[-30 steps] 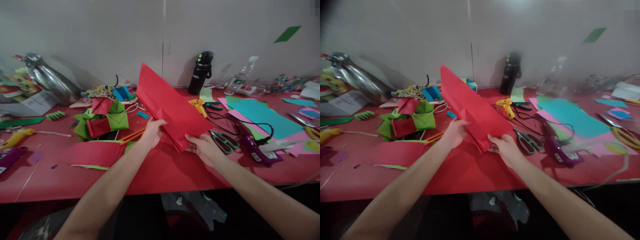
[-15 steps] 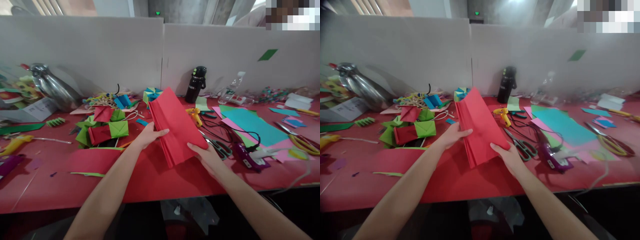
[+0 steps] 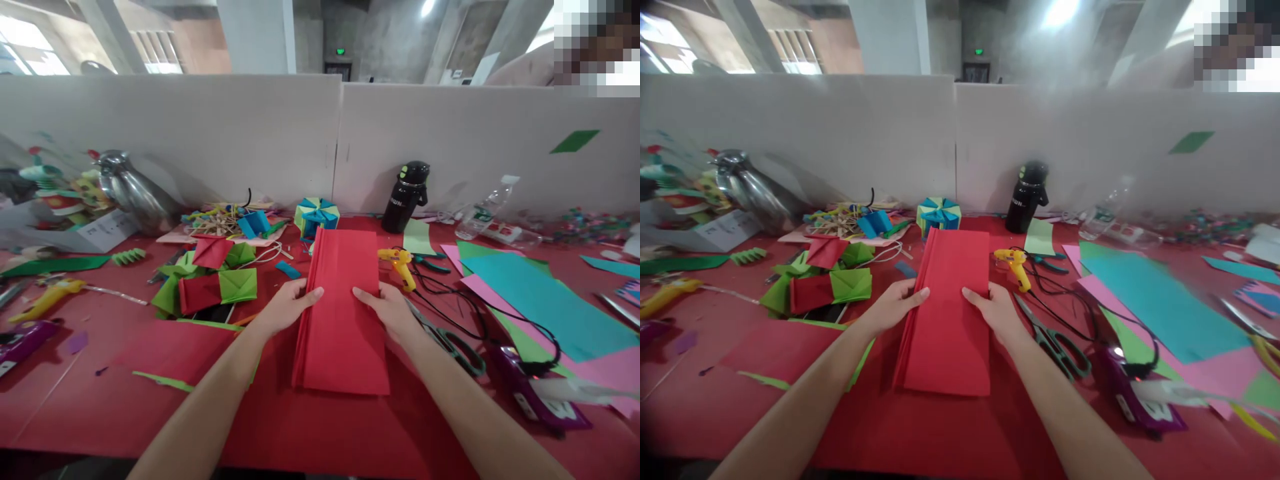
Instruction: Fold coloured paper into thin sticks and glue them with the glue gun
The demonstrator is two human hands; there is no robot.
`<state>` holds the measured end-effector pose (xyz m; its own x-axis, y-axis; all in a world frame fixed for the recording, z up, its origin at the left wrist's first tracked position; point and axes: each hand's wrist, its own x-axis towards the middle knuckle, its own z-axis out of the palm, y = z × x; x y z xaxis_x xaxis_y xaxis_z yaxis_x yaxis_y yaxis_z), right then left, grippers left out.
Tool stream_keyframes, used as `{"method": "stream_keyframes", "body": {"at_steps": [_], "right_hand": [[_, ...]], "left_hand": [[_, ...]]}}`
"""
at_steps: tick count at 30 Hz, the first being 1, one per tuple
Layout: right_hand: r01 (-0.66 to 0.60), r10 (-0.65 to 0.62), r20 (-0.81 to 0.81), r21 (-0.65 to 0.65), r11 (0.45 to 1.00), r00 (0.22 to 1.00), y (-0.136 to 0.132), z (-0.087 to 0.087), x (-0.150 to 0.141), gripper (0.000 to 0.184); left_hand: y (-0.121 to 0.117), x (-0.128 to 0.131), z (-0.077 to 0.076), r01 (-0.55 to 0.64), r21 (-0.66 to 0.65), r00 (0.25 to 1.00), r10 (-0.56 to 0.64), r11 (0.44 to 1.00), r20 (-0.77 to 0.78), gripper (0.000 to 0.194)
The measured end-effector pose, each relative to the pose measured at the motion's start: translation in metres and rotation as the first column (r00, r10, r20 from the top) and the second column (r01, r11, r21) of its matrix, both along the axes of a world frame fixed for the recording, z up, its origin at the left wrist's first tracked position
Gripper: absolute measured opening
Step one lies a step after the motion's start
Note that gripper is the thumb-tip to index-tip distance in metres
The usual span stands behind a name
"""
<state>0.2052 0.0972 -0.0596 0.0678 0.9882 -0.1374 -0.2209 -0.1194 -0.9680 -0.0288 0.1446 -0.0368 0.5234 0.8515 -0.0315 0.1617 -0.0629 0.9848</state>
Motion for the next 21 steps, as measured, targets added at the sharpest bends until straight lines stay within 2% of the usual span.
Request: {"method": "stream_keyframes", "body": {"at_steps": [3,5,10,14,16,21], "right_hand": [[0.08,-0.088,0.095,0.079,0.994,0.992,0.001,-0.019,0.0,0.039],[0.089,-0.105,0.147,0.112,0.99,0.983,0.001,-0.024,0.002,0.04],[0.123,-0.169,0.304,0.165,0.979,0.938,0.004,-0.024,0.003,0.043],[0.133,-0.209,0.344,0.234,0.963,0.915,0.008,-0.027,0.004,0.041],[0.133,-0.22,0.338,0.263,0.956,0.915,0.009,-0.028,0.005,0.039],[0.114,-0.241,0.394,0.318,0.941,0.887,0.009,-0.027,0.004,0.038]], "left_hand": [[0.004,-0.002,-0.005,-0.138,0.107,0.985,0.148,0.985,-0.09,0.042],[0.006,-0.001,-0.008,-0.164,0.16,0.973,0.186,0.974,-0.138,0.041],[0.006,0.004,-0.013,-0.197,0.314,0.94,0.27,0.929,-0.208,0.029],[0.01,0.001,-0.021,-0.276,0.443,0.898,0.394,0.853,-0.198,0.024],[0.011,0.002,-0.025,-0.306,0.486,0.882,0.435,0.819,-0.18,0.026],[0.013,0.017,-0.026,-0.284,0.519,0.833,0.476,0.806,-0.283,0.038]]}}
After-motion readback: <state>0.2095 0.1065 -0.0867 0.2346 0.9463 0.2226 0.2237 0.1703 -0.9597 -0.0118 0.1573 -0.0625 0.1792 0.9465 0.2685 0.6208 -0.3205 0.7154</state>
